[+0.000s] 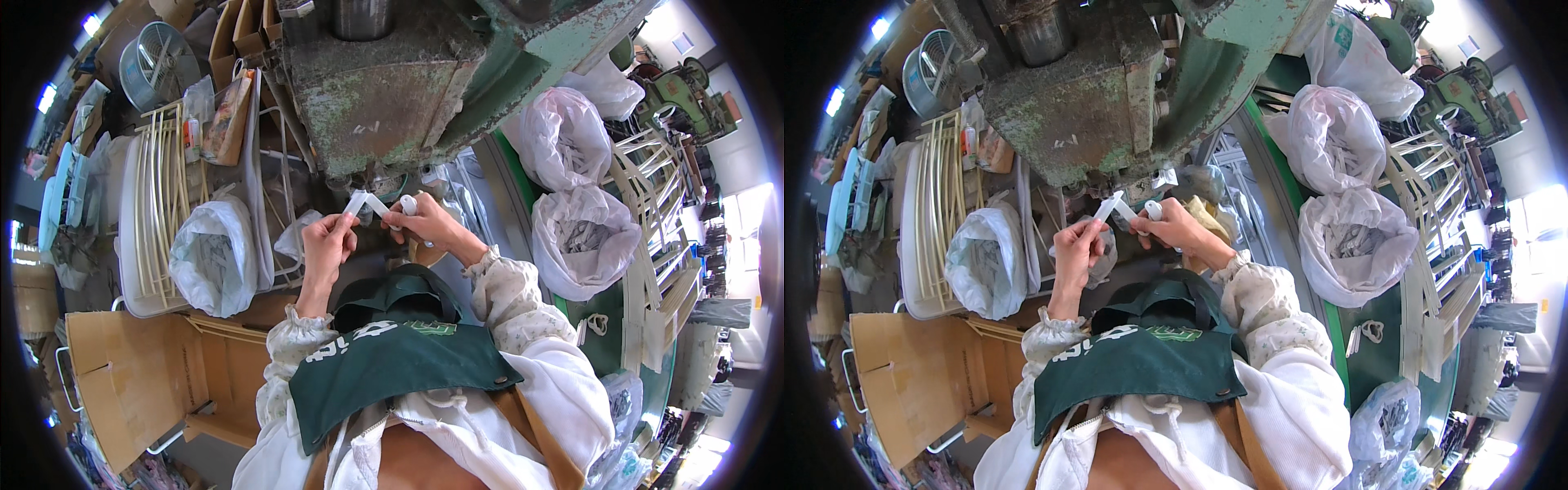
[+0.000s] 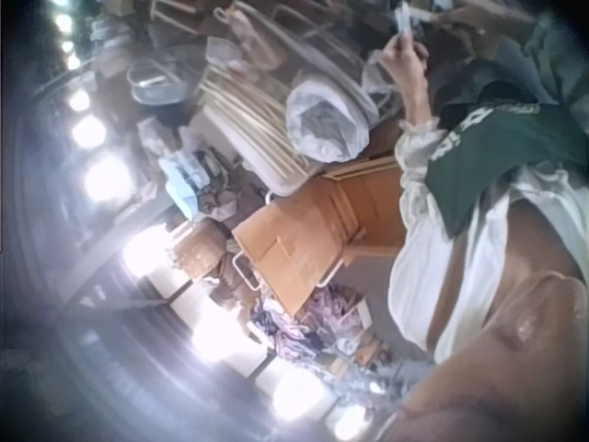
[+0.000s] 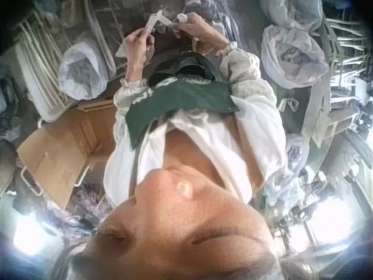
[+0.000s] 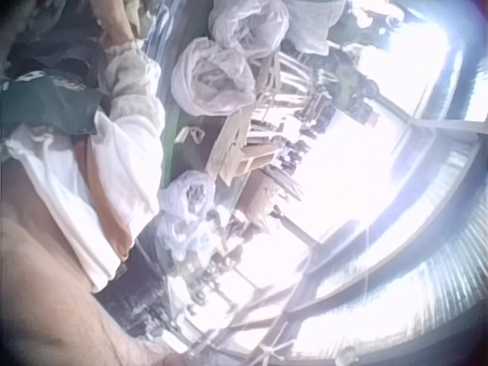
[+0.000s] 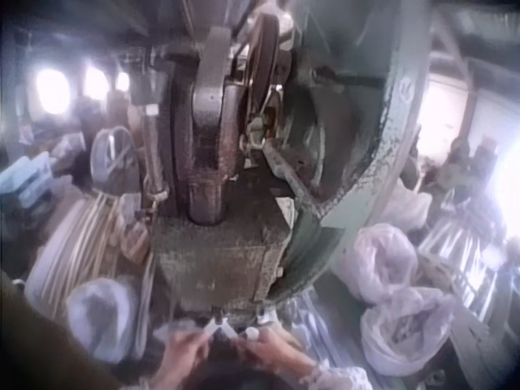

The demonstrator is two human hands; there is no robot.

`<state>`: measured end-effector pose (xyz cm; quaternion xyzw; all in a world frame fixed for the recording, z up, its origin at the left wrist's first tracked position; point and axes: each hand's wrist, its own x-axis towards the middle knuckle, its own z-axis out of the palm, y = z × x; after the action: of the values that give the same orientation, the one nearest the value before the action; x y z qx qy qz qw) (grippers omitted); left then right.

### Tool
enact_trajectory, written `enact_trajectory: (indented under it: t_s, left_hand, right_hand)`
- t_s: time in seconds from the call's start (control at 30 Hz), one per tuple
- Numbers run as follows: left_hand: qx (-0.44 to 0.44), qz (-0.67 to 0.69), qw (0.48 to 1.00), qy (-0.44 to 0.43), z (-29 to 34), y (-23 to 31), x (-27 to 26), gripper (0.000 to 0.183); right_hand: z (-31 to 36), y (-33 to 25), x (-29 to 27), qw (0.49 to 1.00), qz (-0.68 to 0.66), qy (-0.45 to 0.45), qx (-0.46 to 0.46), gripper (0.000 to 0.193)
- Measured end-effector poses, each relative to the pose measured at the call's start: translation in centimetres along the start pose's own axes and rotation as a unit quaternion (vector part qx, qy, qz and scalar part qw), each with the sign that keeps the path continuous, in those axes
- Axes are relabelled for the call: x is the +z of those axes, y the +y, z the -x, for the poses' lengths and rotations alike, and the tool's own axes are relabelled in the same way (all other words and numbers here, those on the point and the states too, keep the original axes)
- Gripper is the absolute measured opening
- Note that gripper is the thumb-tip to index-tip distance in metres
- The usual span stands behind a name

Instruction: The person repeatedly picks small white plastic pieces from a bag, aligns them by hand, and places them into a press machine. After each press, the person removes the assembled piece and deposits it into a nearby bag. The process is repeated continuously throughout the clip.

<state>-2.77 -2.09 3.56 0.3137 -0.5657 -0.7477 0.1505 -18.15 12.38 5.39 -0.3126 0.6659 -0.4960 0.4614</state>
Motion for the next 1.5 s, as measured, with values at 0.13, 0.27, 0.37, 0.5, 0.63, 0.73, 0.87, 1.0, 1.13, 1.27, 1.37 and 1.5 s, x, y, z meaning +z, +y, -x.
enact_trajectory:
  t_s: [0.13, 0.27, 0.37, 0.5, 0.63, 0.73, 0.87, 1.0, 1.13, 1.27, 1.37, 1.5]
  left_hand:
    - [-0.018, 0.021, 1.000, 0.010, 0.0, 0.3, 0.0, 0.023]
    - [0.021, 0.008, 1.000, 0.004, 1.1, 3.0, 0.5, 0.023]
    - [0.015, -0.008, 0.998, -0.062, 0.8, 3.3, -0.3, 0.033]
    - [-0.017, 0.088, 0.993, -0.073, 2.1, 0.0, -3.2, 0.047]
    - [-0.059, 0.082, 0.988, -0.116, 2.4, -1.4, -1.3, 0.043]
    - [-0.050, 0.085, 0.984, -0.146, 1.8, -1.3, 1.3, 0.034]
    - [-0.040, 0.042, 0.988, -0.145, 1.5, -1.1, 2.3, 0.029]
    - [-0.039, 0.102, 0.992, -0.069, 0.7, -0.8, 3.5, 0.029]
    - [-0.019, 0.133, 0.991, -0.003, -0.3, 0.1, 3.6, 0.024]
    - [-0.017, 0.151, 0.988, 0.028, -1.2, 0.1, 3.6, 0.020]
    - [-0.013, 0.182, 0.983, 0.030, -1.6, -0.1, 4.3, 0.016]
    - [0.016, 0.167, 0.985, 0.030, -2.5, -0.7, 5.2, 0.018]
  right_hand:
    - [-0.1, 0.2, 0.2, 0.999, -0.030, 0.003, 0.012, 0.023]
    - [0.7, -1.2, 0.5, 0.998, -0.048, 0.030, -0.040, 0.023]
    - [1.4, -1.1, -0.1, 0.994, -0.054, 0.072, -0.056, 0.023]
    - [5.6, -0.3, -5.1, 0.917, -0.146, 0.371, -0.016, 0.019]
    - [10.0, 4.6, -25.0, 0.827, 0.045, 0.560, -0.031, 0.026]
    - [8.4, 7.6, -27.4, 0.839, 0.138, 0.526, -0.015, 0.041]
    - [4.5, 1.4, -9.9, 0.980, -0.023, 0.179, -0.082, 0.032]
    - [1.5, -1.0, -0.2, 0.983, -0.099, 0.108, -0.108, 0.021]
    - [-0.3, -1.8, 2.2, 0.980, -0.144, 0.119, -0.074, 0.022]
    - [-1.2, -1.8, 2.9, 0.966, -0.220, 0.130, -0.034, 0.019]
    - [-0.9, -2.0, 2.9, 0.948, -0.294, 0.124, 0.025, 0.016]
    - [-0.6, -1.9, 2.4, 0.945, -0.316, 0.085, 0.027, 0.014]
